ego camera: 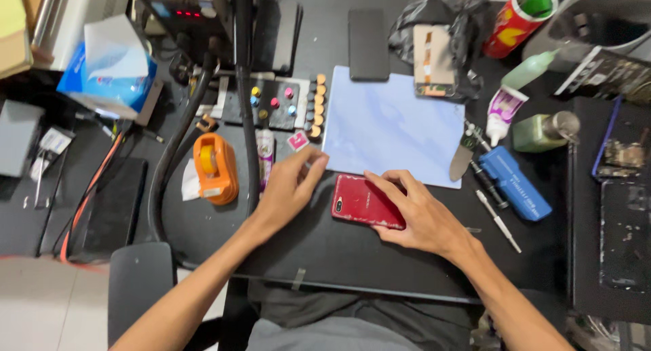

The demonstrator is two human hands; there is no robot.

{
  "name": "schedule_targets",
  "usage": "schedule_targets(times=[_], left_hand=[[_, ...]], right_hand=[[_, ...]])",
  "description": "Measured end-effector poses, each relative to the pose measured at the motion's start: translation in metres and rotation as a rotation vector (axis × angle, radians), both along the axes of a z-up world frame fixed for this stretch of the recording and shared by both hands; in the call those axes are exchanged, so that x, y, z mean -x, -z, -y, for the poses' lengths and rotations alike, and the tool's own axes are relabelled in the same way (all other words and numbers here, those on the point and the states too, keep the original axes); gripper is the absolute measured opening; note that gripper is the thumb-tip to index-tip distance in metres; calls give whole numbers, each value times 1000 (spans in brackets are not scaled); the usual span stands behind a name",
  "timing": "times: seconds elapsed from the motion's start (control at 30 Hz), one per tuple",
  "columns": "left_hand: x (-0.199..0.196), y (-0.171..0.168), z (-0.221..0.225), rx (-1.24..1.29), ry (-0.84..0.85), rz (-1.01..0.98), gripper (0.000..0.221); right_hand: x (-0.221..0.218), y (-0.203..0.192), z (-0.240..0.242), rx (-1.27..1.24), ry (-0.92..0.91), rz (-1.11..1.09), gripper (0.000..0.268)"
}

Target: The person handles internal components of a disassembled phone, organizes parts on a workbench, and uses a heat gun to apply heat to the rear panel of a red smartphone while prying the edge with a small tool.

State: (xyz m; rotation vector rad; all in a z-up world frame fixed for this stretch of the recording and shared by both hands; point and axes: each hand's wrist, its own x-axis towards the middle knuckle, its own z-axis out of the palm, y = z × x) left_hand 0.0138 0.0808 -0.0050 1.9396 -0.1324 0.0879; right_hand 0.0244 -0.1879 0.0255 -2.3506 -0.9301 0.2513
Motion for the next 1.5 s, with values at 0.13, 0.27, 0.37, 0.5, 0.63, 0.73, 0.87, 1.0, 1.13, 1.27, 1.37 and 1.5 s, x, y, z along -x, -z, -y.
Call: schedule_targets(times=[0.13, 0.27, 0.37, 0.5, 0.63, 0.73, 0.87, 1.0, 1.13, 1.27, 1.37, 1.5], left_hand=[[-3, -3, -1, -27, -55, 45, 20], [-3, -4, -4, -155, -20, 208, 16], [-1, -6, -7, -158, 12, 207, 15], [-1, -7, -11, -191, 20, 280, 15], [-2, -7, -13, -139, 14, 252, 17], [-1, -8, -12, -106, 11, 235, 18], [-3, -10, -10, -124, 41, 211, 18], [7, -23, -4, 31, 204, 131, 21], [25, -39, 10, 135, 468, 312, 49], [36, -37, 29, 8, 400, 190, 50], [34, -25, 35, 34, 358, 116, 34], [27, -17, 39, 25, 364, 142, 17]], right_hand=[[3, 3, -3, -33, -48, 65, 83], [10, 5, -10, -15, -69, 157, 74], [19, 6, -18, 7, -43, 269, 71], [39, 3, -35, -54, -62, 397, 61], [81, 14, -72, -143, -367, 271, 46], [100, 29, -95, -79, -461, 361, 35], [105, 29, -84, -391, -169, -67, 9], [76, 33, -65, -675, 305, -479, 8], [45, 42, -43, -1025, 479, -937, 12], [47, 46, -36, -1092, 520, -1027, 14], [51, 46, -33, -1051, 482, -1028, 16], [52, 42, -22, -1065, 408, -1118, 16]])
